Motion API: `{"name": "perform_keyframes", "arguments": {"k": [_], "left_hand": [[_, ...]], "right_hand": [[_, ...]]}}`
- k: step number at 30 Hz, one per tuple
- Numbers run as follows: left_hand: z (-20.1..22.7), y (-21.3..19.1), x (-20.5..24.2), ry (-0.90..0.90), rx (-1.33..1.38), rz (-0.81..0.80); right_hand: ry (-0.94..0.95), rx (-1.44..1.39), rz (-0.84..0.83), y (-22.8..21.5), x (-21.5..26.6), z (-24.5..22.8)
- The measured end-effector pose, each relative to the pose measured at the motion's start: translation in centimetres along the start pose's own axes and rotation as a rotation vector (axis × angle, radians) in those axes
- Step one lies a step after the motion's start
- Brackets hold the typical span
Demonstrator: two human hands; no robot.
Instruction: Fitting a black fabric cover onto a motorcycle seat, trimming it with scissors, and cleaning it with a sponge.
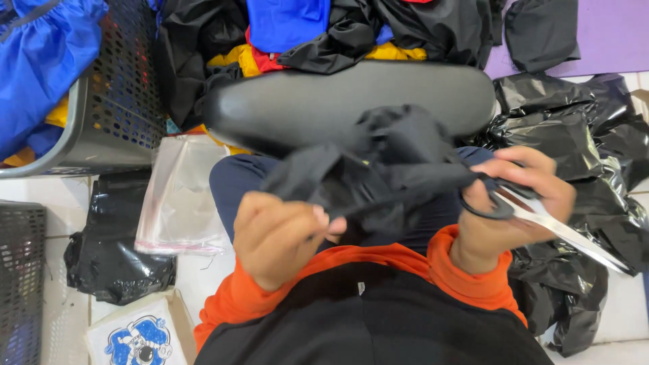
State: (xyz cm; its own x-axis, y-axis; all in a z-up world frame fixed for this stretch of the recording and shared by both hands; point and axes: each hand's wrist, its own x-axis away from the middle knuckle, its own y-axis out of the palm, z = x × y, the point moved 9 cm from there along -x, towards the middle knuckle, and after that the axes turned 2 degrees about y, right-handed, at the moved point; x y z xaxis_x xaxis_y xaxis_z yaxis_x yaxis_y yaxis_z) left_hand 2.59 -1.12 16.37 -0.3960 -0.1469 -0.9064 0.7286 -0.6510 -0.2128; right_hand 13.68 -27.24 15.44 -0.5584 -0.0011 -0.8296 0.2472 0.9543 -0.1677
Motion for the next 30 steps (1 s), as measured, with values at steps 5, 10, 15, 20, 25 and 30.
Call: {"name": "perform_keyframes", "arguments": {"k": [5, 10, 15, 20, 25, 30], "left_hand": [[-1.1, -0.1, 0.1, -0.145, -0.006, -0.304], [-9.3, 0.8, 4.3, -0.614, 0.275, -0.115], [-11.7, 1.6, 7.4, -0.743, 0.302, -0.197], [-12.5, 1.9, 7.1, -0.723, 0.296, -0.278], [-13.2, 1.8, 8.4, -0.767, 0.325, -0.316], [-13.5, 1.2, 9.0, -0.810, 0.350, -0.309]], "right_hand": [[0.225, 0.056, -0.224, 1.2, -1.1, -1.1], [0.489, -0.571, -0.431, 5.2, 3.5, 6.2], [0.583, -0.341, -0.355, 5.9, 4.8, 7.8], [0.780, -0.288, -0.414, 6.9, 7.0, 9.9], [0.880, -0.301, -0.515, 7.9, 7.9, 10.3], [0.890, -0.275, -0.534, 7.9, 8.0, 10.8]]}}
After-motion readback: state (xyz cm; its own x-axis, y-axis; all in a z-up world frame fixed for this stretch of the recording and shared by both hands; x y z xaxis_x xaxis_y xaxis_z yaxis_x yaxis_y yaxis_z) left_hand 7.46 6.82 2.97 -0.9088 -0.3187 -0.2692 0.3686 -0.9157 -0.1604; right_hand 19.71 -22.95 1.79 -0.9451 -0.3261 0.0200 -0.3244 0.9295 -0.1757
